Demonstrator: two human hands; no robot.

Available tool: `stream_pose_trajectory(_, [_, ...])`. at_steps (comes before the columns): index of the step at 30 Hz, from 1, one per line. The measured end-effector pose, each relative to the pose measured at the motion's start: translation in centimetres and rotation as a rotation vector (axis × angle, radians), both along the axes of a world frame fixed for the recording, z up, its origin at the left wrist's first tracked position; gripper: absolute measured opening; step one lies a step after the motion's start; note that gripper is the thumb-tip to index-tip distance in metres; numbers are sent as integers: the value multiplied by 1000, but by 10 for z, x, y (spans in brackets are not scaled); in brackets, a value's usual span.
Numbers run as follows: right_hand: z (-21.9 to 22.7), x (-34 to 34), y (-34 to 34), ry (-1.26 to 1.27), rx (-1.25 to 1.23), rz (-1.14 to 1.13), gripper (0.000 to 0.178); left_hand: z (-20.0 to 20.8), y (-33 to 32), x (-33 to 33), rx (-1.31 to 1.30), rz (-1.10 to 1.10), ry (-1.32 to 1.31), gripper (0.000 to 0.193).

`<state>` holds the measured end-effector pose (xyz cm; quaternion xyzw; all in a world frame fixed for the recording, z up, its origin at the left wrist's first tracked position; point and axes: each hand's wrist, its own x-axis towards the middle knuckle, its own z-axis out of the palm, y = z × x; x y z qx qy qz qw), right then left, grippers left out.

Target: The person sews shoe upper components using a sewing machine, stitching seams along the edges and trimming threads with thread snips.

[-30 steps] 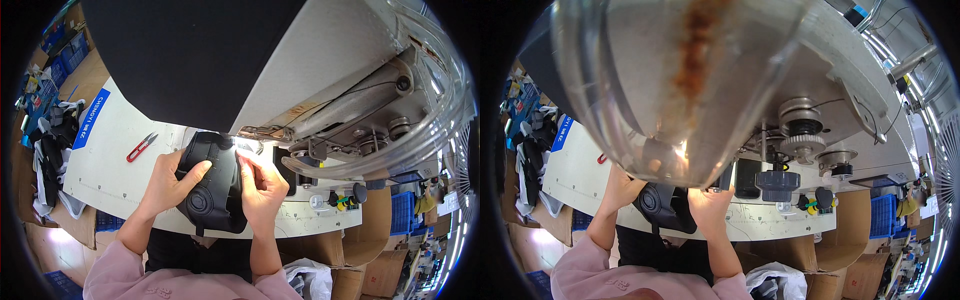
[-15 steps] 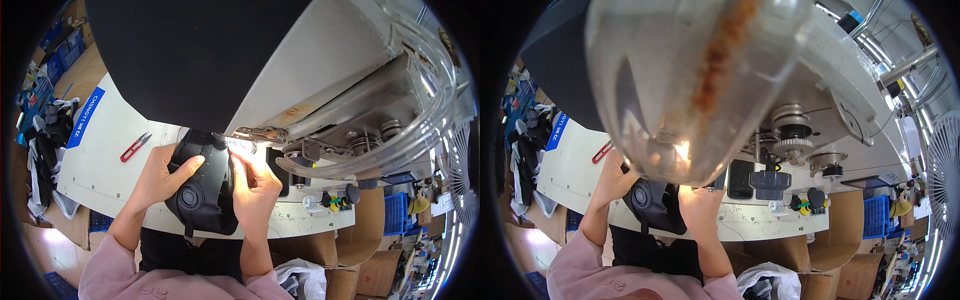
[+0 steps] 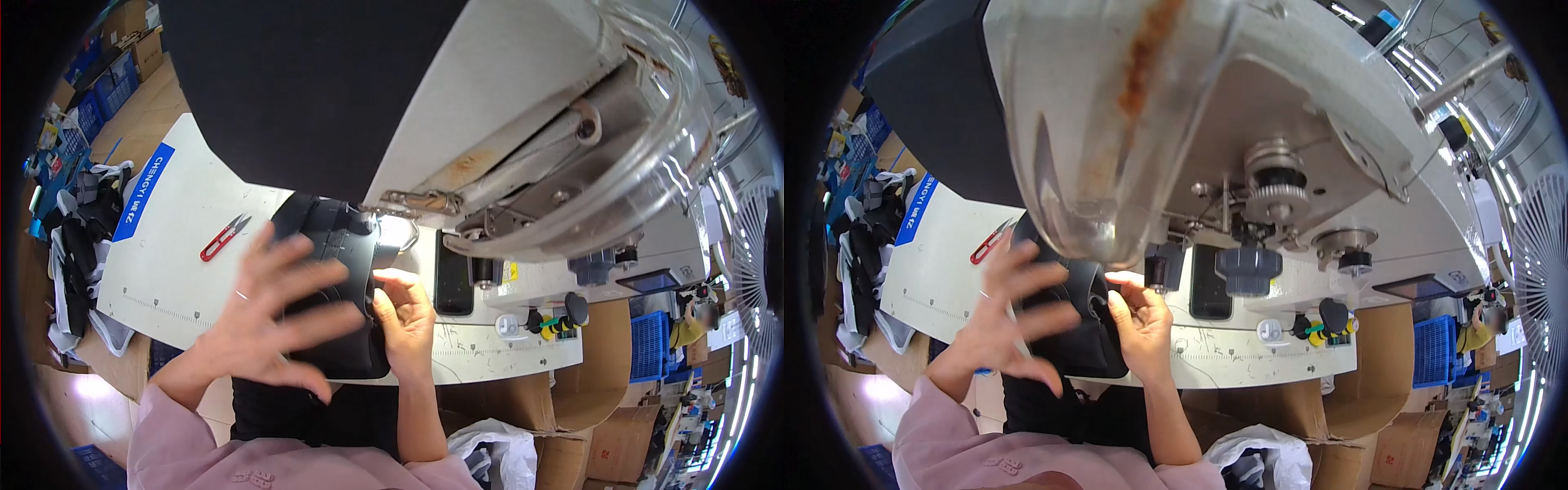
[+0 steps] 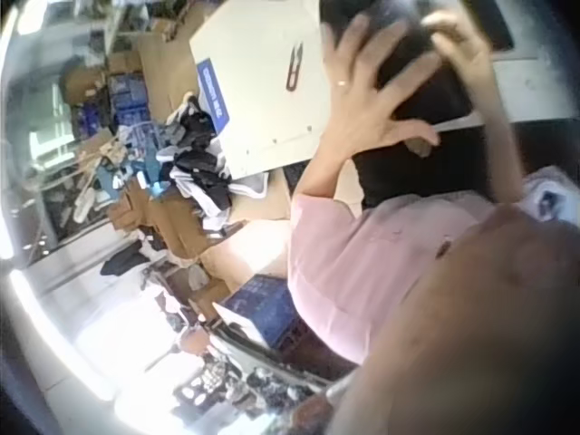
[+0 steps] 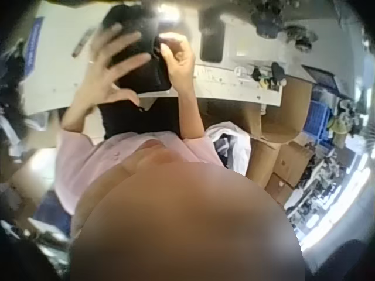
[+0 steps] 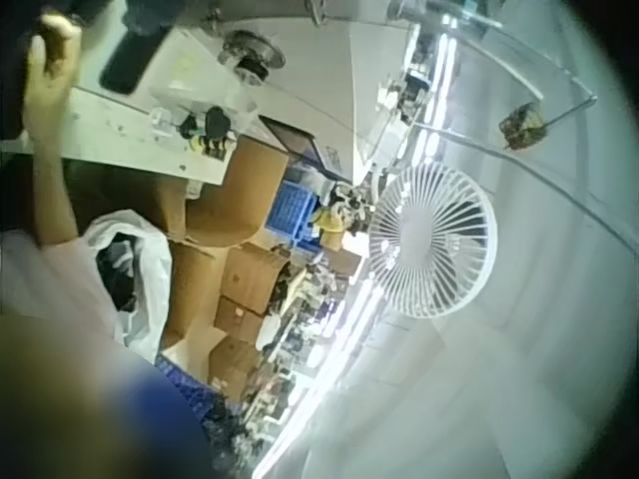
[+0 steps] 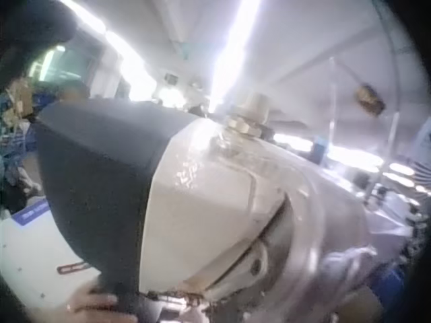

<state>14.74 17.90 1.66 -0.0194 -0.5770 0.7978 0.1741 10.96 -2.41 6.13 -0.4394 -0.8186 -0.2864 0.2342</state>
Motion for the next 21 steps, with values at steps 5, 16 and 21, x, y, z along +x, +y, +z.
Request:
stream_pose_trajectory(5, [9,9,2,76,215,3,21,-4,17,19,-435,-131,-93,78])
stream_pose_trajectory(16, [49,16,27,133,1035,-44,39,2,20,15,47,-231,4,23])
stream_pose_trajectory(21, [52,13,29,156,1006,-3,38,8,27,20,22,-174,180,15])
